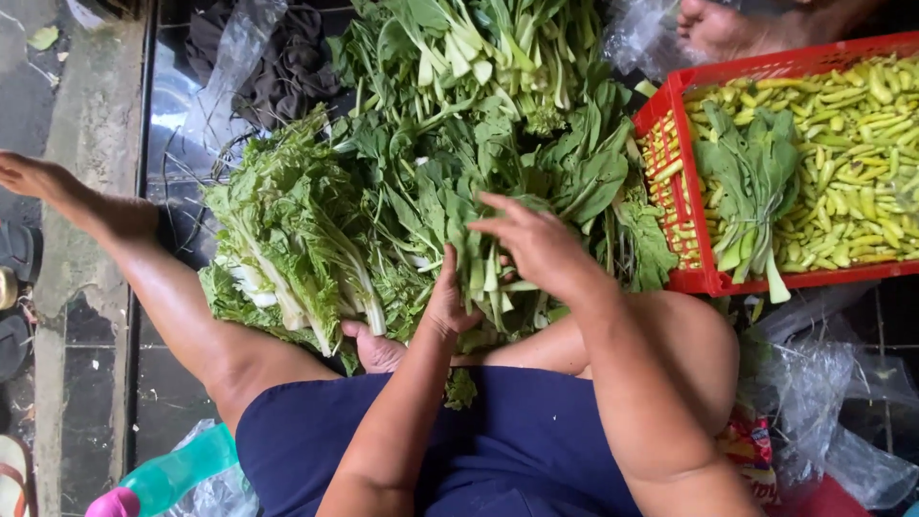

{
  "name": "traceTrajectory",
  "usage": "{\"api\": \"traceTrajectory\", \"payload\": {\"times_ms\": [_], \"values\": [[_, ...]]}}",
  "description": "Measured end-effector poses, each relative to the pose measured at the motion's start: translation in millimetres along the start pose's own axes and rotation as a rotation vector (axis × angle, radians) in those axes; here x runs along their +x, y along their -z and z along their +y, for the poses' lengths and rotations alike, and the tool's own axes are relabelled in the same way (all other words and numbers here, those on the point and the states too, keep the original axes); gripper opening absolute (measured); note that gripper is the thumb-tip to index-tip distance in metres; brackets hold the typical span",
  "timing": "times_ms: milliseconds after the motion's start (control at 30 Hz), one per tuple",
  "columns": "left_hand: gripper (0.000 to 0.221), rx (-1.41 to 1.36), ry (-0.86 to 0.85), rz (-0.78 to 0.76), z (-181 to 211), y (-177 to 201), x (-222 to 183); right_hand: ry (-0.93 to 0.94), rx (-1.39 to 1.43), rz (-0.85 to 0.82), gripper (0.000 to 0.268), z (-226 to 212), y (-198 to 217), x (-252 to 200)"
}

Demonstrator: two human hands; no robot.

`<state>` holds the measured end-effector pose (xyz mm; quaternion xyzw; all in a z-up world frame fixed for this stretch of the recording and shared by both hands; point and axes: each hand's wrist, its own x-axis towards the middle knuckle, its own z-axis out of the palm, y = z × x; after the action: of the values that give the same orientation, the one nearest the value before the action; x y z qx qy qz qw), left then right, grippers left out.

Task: A person sitting on the floor sorts mustard greens into bunches and ties them with thin strips.

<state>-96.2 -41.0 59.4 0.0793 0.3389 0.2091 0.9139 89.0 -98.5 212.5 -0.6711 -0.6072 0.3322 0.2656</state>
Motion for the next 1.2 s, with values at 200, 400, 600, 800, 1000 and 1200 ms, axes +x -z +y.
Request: {"api": "traceTrajectory", "payload": {"times_ms": [200,400,600,800,1000,1200], "values": [[0.024,-0.013,-0.066,0.114,-21.2,60.7,42.0,-0.304,-0.055,-0.202,0.026,49.8,5.5,-17.6],[0.03,-0.191,-0.085,0.025,-7.5,-17.6,17.9,-0.378,0.148,-0.244,0.026,41.9,5.2,-21.6],[0.039,-0.194,-0.099,-0.07,0.0,-19.8,17.5,-0.194,0.169,-0.064,0.039,13.2,34.7,-37.5],[0.03,-0.054,-0.003,0.335,-14.2,44.4,49.0,0.16,0.401,0.354,0.028,52.6,33.0,-44.0],[0.029,0.065,0.043,0.439,-10.8,15.7,18.4,0.378,0.286,0.693,0.028,43.1,15.1,-27.0],[0.034,-0.186,0.015,0.214,-16.1,43.1,33.8,0.048,0.177,-0.15,0.039,1.0,5.2,-24.5]]}}
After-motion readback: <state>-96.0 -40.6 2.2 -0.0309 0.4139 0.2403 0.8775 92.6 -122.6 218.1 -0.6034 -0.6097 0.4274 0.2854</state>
